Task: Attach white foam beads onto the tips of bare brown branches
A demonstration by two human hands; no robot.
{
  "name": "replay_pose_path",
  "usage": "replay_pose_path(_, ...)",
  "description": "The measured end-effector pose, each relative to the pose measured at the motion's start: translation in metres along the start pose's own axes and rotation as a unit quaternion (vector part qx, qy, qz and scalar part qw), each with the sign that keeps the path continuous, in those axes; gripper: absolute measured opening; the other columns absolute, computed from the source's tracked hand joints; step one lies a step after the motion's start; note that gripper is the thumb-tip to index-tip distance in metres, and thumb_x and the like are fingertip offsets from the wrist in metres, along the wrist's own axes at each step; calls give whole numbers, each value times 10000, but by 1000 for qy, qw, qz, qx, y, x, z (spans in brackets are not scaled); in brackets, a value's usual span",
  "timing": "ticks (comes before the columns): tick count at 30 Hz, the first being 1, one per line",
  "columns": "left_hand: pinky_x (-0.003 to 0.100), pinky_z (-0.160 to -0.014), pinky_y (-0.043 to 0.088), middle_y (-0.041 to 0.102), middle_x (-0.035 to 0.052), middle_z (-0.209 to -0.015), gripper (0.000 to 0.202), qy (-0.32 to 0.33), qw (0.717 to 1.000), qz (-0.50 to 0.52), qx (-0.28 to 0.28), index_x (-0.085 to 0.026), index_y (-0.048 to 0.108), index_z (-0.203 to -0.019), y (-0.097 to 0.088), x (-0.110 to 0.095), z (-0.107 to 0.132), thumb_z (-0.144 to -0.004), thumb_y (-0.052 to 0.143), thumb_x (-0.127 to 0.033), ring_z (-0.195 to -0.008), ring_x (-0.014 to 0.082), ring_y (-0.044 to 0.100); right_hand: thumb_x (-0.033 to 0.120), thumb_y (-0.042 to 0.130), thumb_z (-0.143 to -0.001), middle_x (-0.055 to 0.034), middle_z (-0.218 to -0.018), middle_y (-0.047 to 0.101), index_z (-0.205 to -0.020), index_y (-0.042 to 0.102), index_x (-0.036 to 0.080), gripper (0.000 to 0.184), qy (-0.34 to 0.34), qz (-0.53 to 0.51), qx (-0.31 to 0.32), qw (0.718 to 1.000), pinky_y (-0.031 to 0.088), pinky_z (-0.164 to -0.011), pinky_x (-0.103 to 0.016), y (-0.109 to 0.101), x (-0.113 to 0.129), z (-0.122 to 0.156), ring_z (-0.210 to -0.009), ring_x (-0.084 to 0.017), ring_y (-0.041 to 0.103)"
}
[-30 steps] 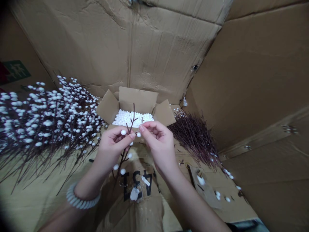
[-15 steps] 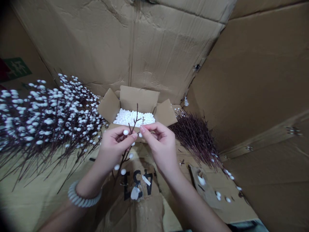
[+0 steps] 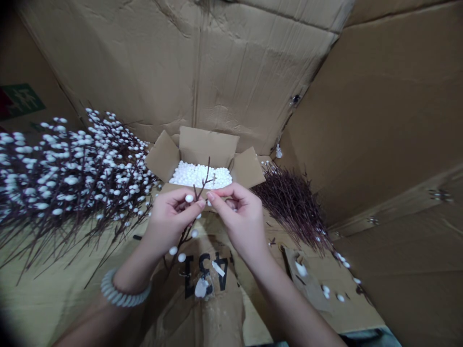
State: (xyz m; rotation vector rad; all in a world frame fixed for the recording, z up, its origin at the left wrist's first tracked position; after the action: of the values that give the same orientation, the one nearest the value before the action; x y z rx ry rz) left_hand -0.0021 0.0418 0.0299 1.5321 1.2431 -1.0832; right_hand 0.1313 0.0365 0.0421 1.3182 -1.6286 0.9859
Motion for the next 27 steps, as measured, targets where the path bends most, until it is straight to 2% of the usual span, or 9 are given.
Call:
replay_pose_path(10, 227, -428, 214, 349, -79, -481, 251, 9, 1000, -3, 1, -189, 437, -526, -1, -1, -2, -728, 581, -151, -450, 74, 304, 282, 704, -713, 49, -498, 500, -651, 664, 181, 125, 3, 45, 4, 999, 243, -405, -203, -1, 2, 0, -430, -65, 341)
replay_pose_path(14, 230, -430, 207, 342, -80, -486, 249, 10, 1000, -4, 5, -188, 437, -527, 0, -2, -2, -726, 583, -153, -454, 73, 291, 263, 712, -707, 20, -538, 584, -675, 697, 193, 79, -5, 63, 1, 998, 332, -434, -213, -3, 4, 0, -482, -90, 459)
replay_pose_path(19, 232, -432, 218, 366, -74, -499, 241, -1, 1000, 11, 13, -188, 448, -541, -1, -2, -1, -737, 585, -166, -462, 75, 309, 258, 711, -718, -31, -694, 712, -773, 744, 206, 83, -1, 64, 15, 998, 455, -498, -250, -7, 5, 1, -568, -128, 585)
replay_pose_path(27, 233, -428, 202, 342, -81, -485, 251, -9, 1000, 7, 14, -190, 435, -531, 0, -2, -1, -730, 586, -166, -453, 73, 288, 275, 699, -741, -24, -681, 705, -817, 741, 203, 112, 7, 89, 36, 995, 506, -554, -291, -11, 5, 2, -592, -150, 623)
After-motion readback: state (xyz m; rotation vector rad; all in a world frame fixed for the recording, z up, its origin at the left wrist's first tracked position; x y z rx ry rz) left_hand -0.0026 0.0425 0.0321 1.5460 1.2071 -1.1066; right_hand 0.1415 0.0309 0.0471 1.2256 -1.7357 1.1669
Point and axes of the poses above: each hand's wrist, its own z-axis away from the middle knuckle, its own y-axis out of the palm, x = y × z, the point moved 3 cm from there along -z, towards the middle knuckle
